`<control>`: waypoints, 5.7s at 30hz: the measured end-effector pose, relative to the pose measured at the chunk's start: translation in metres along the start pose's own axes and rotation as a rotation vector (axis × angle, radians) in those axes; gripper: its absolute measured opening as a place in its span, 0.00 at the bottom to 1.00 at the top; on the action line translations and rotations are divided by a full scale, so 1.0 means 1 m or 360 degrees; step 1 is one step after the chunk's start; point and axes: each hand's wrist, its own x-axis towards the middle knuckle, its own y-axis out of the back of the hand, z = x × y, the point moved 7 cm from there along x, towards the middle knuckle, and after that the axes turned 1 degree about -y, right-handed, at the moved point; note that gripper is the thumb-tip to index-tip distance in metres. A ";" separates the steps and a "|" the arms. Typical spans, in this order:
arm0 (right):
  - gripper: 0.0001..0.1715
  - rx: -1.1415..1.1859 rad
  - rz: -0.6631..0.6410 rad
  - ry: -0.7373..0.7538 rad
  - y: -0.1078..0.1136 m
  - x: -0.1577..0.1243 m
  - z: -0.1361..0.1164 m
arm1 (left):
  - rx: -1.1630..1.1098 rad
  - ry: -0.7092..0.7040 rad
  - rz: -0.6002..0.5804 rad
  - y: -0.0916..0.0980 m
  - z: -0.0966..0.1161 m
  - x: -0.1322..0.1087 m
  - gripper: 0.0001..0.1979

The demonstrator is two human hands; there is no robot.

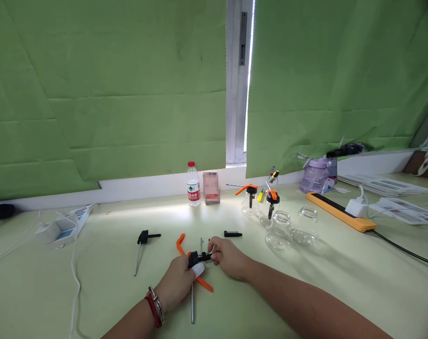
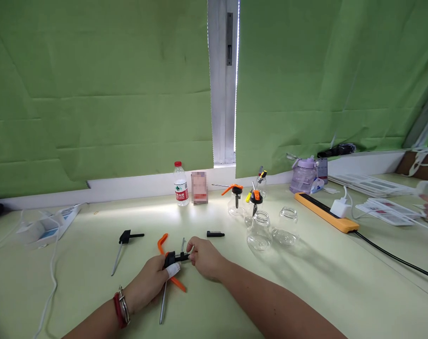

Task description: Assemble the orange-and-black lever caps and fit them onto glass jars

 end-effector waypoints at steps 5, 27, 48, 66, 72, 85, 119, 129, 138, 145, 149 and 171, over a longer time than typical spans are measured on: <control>0.12 -0.0036 0.0013 0.0007 0.001 0.001 0.000 | -0.0099 0.0024 -0.0058 -0.003 -0.005 0.001 0.11; 0.12 -0.0056 0.0010 0.0017 0.000 0.002 0.002 | -0.0149 0.0060 -0.0056 -0.003 -0.006 0.000 0.12; 0.13 -0.0079 0.0034 0.0018 0.002 -0.001 -0.001 | -0.0156 0.0181 -0.0058 -0.002 -0.008 -0.002 0.14; 0.14 -0.0104 0.0043 0.0053 0.003 0.001 0.001 | -0.0166 0.0219 -0.0042 -0.001 -0.008 -0.001 0.14; 0.15 -0.0114 0.0028 0.0038 0.002 0.002 0.001 | -0.0139 0.0258 -0.0063 -0.002 -0.010 0.001 0.15; 0.16 -0.0303 0.0020 0.0109 0.001 0.002 -0.001 | -0.0082 0.0190 -0.0079 -0.001 -0.010 0.004 0.14; 0.13 -0.0336 0.0086 0.0180 0.009 -0.004 0.000 | -0.0127 0.0241 -0.0111 0.001 -0.012 0.002 0.15; 0.07 -0.0508 0.0250 -0.0149 0.077 -0.017 0.010 | -0.0131 0.0135 -0.0132 0.000 -0.009 -0.003 0.17; 0.06 -0.0802 0.0369 -0.0093 0.089 -0.019 -0.005 | -0.0124 0.0111 -0.0155 0.000 -0.006 -0.004 0.16; 0.10 -0.0889 0.0440 -0.0077 0.096 -0.020 -0.013 | -0.0103 0.0132 -0.0186 -0.001 -0.008 -0.003 0.17; 0.11 -0.0903 0.0484 -0.0069 0.100 -0.019 -0.015 | -0.0115 0.0124 -0.0198 -0.002 -0.009 -0.003 0.18; 0.16 -0.0679 0.0684 -0.0298 0.122 -0.018 0.009 | -0.0101 0.0143 -0.0213 -0.003 -0.004 -0.005 0.17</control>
